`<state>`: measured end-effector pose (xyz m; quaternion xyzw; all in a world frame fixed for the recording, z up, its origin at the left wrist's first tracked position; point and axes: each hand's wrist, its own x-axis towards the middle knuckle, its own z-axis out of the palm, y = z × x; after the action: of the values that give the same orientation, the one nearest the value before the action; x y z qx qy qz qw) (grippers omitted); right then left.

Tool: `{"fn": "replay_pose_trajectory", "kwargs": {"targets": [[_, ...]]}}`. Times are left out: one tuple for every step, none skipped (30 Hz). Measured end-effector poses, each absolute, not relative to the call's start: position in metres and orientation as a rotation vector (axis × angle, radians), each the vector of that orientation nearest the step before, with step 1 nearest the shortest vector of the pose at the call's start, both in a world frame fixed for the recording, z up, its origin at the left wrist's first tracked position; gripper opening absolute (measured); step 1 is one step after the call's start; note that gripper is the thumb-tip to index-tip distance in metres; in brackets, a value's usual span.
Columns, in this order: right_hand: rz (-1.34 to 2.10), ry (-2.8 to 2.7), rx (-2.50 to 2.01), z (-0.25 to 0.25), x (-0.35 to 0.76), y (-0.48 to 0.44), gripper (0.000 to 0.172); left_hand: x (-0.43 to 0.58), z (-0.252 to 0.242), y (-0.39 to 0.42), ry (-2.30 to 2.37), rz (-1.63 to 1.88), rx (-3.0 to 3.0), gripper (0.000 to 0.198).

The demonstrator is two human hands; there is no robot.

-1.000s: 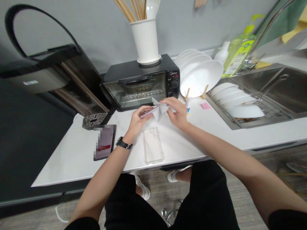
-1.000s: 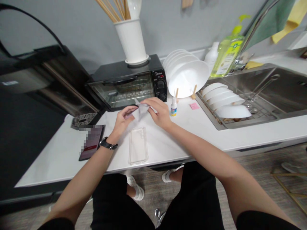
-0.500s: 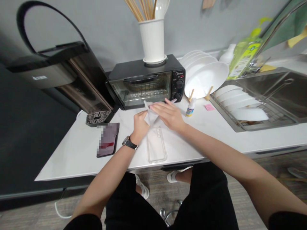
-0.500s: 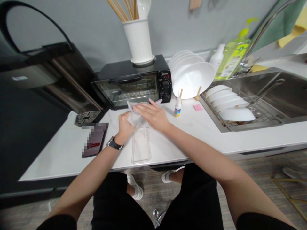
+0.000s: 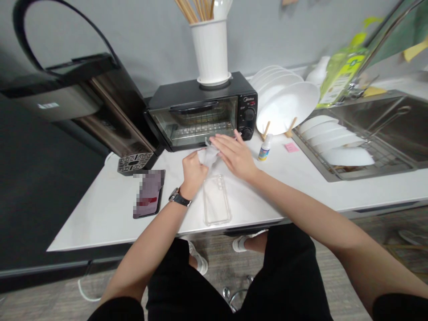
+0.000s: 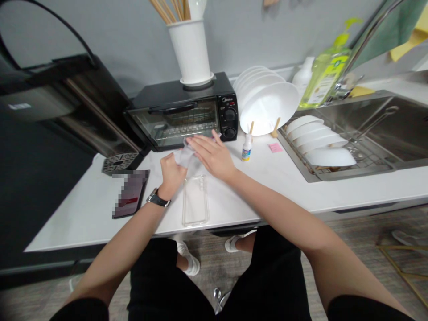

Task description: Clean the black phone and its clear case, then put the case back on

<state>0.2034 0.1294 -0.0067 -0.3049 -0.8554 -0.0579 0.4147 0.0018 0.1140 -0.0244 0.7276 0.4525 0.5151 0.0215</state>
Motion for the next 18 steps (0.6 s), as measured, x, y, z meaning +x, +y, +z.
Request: {"fn": "replay_pose_trajectory", "kwargs": {"targets": [[-0.155, -2.087, -0.836, -0.007, 0.211, 0.135, 0.049, 0.003, -0.02, 0.113, 1.443, 1.62, 2.304, 0.009], [-0.163, -2.027, -0.903, -0.007, 0.217, 0.139, 0.049, 0.005, -0.016, 0.112, 1.461, 1.642, 2.34, 0.012], [-0.169, -1.978, -0.954, -0.008, 0.222, 0.143, 0.05, 0.006, -0.012, 0.112, 1.464, 1.652, 2.36, 0.014], [-0.17, -1.952, -0.983, -0.008, 0.224, 0.144, 0.051, 0.007, -0.01, 0.111, 1.461, 1.66, 2.362, 0.016], [-0.167, -1.954, -0.986, -0.008, 0.224, 0.143, 0.053, 0.007, -0.01, 0.111, 1.463, 1.66, 2.36, 0.018], [-0.159, -1.986, -0.963, -0.009, 0.22, 0.14, 0.055, 0.006, -0.012, 0.112, 1.463, 1.657, 2.355, 0.019], [-0.149, -2.044, -0.916, -0.009, 0.214, 0.135, 0.058, 0.005, -0.015, 0.113, 1.449, 1.658, 2.339, 0.02], [-0.14, -2.115, -0.85, -0.009, 0.207, 0.129, 0.061, 0.003, -0.02, 0.114, 1.412, 1.665, 2.309, 0.022], [-0.133, -2.191, -0.775, -0.008, 0.199, 0.123, 0.064, 0.001, -0.025, 0.115, 1.357, 1.675, 2.273, 0.025], [-0.128, -2.259, -0.705, -0.008, 0.193, 0.117, 0.066, -0.001, -0.029, 0.117, 1.294, 1.684, 2.236, 0.028], [-0.125, -2.309, -0.653, -0.007, 0.189, 0.113, 0.067, -0.003, -0.033, 0.118, 1.25, 1.691, 2.203, 0.032], [-0.123, -2.336, -0.632, -0.006, 0.187, 0.112, 0.068, -0.004, -0.035, 0.118, 1.243, 1.694, 2.187, 0.035], [-0.119, -2.337, -0.644, -0.006, 0.188, 0.113, 0.069, -0.005, -0.034, 0.119, 1.283, 1.699, 2.191, 0.034], [-0.112, -2.312, -0.686, -0.006, 0.192, 0.117, 0.07, -0.004, -0.032, 0.119, 1.354, 1.703, 2.211, 0.032], [-0.102, -2.267, -0.745, -0.006, 0.198, 0.122, 0.071, -0.003, -0.029, 0.118, 1.434, 1.705, 2.239, 0.029], [-0.09, -2.213, -0.81, -0.008, 0.204, 0.128, 0.072, -0.002, -0.024, 0.117, 1.503, 1.705, 2.268, 0.026], [-0.076, -2.161, -0.868, -0.009, 0.21, 0.134, 0.072, 0.0, -0.02, 0.116, 1.542, 1.697, 2.296, 0.025], [-0.061, -2.118, -0.914, -0.011, 0.215, 0.138, 0.073, 0.002, -0.016, 0.115, 1.555, 1.686, 2.322, 0.024]]}}
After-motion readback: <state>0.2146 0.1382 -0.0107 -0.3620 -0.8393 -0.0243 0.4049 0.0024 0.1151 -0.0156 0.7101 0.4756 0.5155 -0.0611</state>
